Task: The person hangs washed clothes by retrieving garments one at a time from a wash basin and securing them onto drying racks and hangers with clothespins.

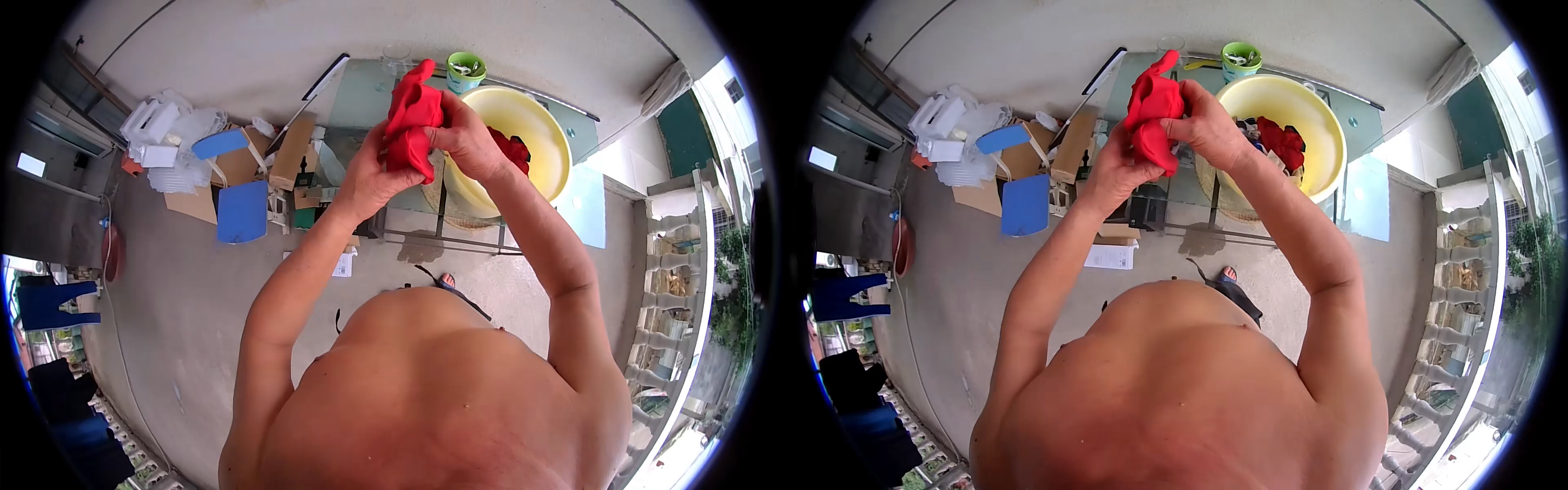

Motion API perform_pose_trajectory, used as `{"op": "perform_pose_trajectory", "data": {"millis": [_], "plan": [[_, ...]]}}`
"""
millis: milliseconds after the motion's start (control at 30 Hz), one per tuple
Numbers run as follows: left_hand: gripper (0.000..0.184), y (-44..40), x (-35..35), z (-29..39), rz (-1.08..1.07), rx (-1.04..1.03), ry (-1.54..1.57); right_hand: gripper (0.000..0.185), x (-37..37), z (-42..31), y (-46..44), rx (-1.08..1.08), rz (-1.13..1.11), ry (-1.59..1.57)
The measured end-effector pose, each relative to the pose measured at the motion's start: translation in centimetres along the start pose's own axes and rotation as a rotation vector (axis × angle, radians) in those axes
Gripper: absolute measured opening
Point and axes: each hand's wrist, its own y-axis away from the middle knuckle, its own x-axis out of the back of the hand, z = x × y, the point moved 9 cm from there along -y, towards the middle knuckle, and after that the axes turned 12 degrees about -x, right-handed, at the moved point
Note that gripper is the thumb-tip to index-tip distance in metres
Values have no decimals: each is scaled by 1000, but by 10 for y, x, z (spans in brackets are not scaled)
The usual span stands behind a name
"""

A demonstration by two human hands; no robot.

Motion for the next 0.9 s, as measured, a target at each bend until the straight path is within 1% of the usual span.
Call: {"op": "perform_pose_trajectory", "data": {"millis": [33,67,100,167,200,233,300,333,400,433,500,533,567,600,633,667,733,767,833,867,900], "plan": [[68,7,8,-2,18,62,-33,45,-5,6,-4,23,-11,-37],[68,14,18,1,39,57,-44,44,-11,10,-7,44,-21,-74],[57,23,35,2,104,94,-53,44,-17,12,-10,42,-45,-72],[37,40,60,7,235,168,-63,42,-28,22,-14,-62,-155,-423],[28,48,73,16,370,147,-87,38,-30,25,-17,-81,-183,-534],[28,56,80,28,445,112,-39,38,-33,25,-20,-85,-207,-529],[30,71,107,43,592,-3,-7,33,-26,34,-27,-165,-110,-645],[30,77,113,47,611,-15,-19,31,-25,39,-32,-187,-83,-657],[27,88,116,78,750,-200,188,33,-25,53,-44,-193,-174,-705],[27,93,117,88,771,-212,172,35,-26,59,-49,-197,-236,-761],[29,101,123,113,818,-322,154,37,-30,53,-40,-233,-273,-774],[29,103,126,125,813,-371,134,35,-29,52,-37,-239,-297,-769],[29,110,133,139,883,-434,84,34,-28,51,-34,-244,-321,-761],[27,116,136,150,915,-470,37,32,-22,52,-30,-236,-282,-727],[25,124,136,161,949,-505,-10,32,-18,51,-32,-245,-305,-721],[25,133,140,166,968,-514,-21,31,-12,52,-33,-270,-293,-755],[24,150,141,178,962,-523,-180,26,-4,50,-32,-297,-281,-796],[24,157,134,183,978,-530,-189,26,-10,44,-28,-307,-299,-791],[18,175,121,196,1054,-594,-198,24,-13,32,-24,-223,-244,-716],[18,186,118,200,1072,-602,-206,24,-16,34,-27,-233,-263,-709],[19,193,115,204,1039,-596,-185,24,-17,35,-35,-196,-265,-674]]}}
